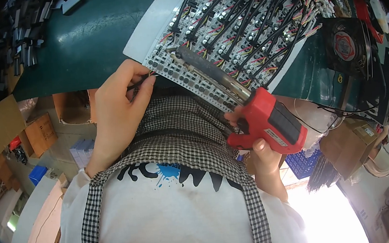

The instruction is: The person secures components on an electrical board using a hot glue gun.

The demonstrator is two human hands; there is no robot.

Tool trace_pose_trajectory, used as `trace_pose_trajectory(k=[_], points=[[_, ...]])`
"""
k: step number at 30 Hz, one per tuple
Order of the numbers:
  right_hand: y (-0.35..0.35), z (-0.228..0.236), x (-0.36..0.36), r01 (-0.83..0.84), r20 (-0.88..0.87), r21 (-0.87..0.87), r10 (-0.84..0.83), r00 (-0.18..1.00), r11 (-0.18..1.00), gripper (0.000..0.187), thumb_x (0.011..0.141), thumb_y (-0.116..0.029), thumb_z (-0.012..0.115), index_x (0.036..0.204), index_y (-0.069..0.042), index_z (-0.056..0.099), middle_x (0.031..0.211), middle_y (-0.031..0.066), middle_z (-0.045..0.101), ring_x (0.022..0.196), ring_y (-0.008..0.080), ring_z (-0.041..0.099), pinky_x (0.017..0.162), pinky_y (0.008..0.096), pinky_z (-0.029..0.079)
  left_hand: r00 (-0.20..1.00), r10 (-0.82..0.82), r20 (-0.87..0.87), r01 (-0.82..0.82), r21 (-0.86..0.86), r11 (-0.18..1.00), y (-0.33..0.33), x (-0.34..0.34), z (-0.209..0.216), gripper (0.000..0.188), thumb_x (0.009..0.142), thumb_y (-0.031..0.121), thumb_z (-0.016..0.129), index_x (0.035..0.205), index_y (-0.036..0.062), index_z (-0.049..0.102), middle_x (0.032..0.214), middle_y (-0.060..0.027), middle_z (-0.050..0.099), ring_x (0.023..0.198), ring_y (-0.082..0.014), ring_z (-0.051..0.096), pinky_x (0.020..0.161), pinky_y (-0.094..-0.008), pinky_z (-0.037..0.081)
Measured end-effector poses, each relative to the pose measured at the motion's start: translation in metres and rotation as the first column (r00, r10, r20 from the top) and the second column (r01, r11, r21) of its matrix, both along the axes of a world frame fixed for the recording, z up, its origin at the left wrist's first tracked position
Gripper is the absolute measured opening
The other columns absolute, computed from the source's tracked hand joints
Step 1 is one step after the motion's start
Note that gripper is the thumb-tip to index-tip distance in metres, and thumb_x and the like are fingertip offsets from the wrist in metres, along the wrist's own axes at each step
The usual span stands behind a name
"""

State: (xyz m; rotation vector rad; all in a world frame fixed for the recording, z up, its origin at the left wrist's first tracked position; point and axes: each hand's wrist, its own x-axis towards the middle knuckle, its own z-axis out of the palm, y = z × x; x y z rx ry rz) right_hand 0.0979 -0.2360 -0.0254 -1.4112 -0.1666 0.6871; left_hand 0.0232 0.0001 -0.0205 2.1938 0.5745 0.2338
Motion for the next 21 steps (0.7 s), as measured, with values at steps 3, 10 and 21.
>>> trace_pose_trajectory(k=[3,10,21], points=[[0.001,0.001,0.001,-0.01,0.008,-0.002,0.01,1.0,1.0,0.07,0.076,-0.049,0.061,0.116,0.006,0.043,0.111,0.0153,0.051,0.097,0.0252,0.058,0.084,0.0345,0.046,0.999,0.032,0.029,-0.03,-0.052,0.998,-0.002,-0.001,-0.004,0.013,0.077,0.005,0.06,0.083,0.0031,0.048,0.064,-0.0105,0.053,0.059,-0.0257,0.055,0.053,-0.0358,0.041],[0.003,0.003,0.002,-0.046,0.114,-0.105,0.058,0.992,0.993,0.072,0.077,-0.056,0.055,0.11,0.008,0.044,0.098,0.0188,0.057,0.09,0.026,0.058,0.081,0.0355,0.045,0.997,0.068,0.026,-0.069,0.068,0.995,-0.011,-0.003,-0.005,0.006,0.079,0.003,0.059,0.083,0.0018,0.054,0.068,-0.0039,0.054,0.059,-0.0092,0.048,0.05,-0.0214,0.037],[-0.01,0.002,-0.008,-0.027,0.07,-0.097,0.034,0.997,0.995,0.072,0.073,-0.056,0.06,0.1,0.009,0.048,0.087,0.0176,0.058,0.076,0.0228,0.059,0.068,0.032,0.048,0.998,0.038,0.051,-0.043,0.106,0.993,-0.009,0.0,-0.005,0.006,0.077,0.001,0.059,0.08,0.0021,0.054,0.067,-0.0058,0.053,0.058,-0.0135,0.05,0.049,-0.0239,0.037]])
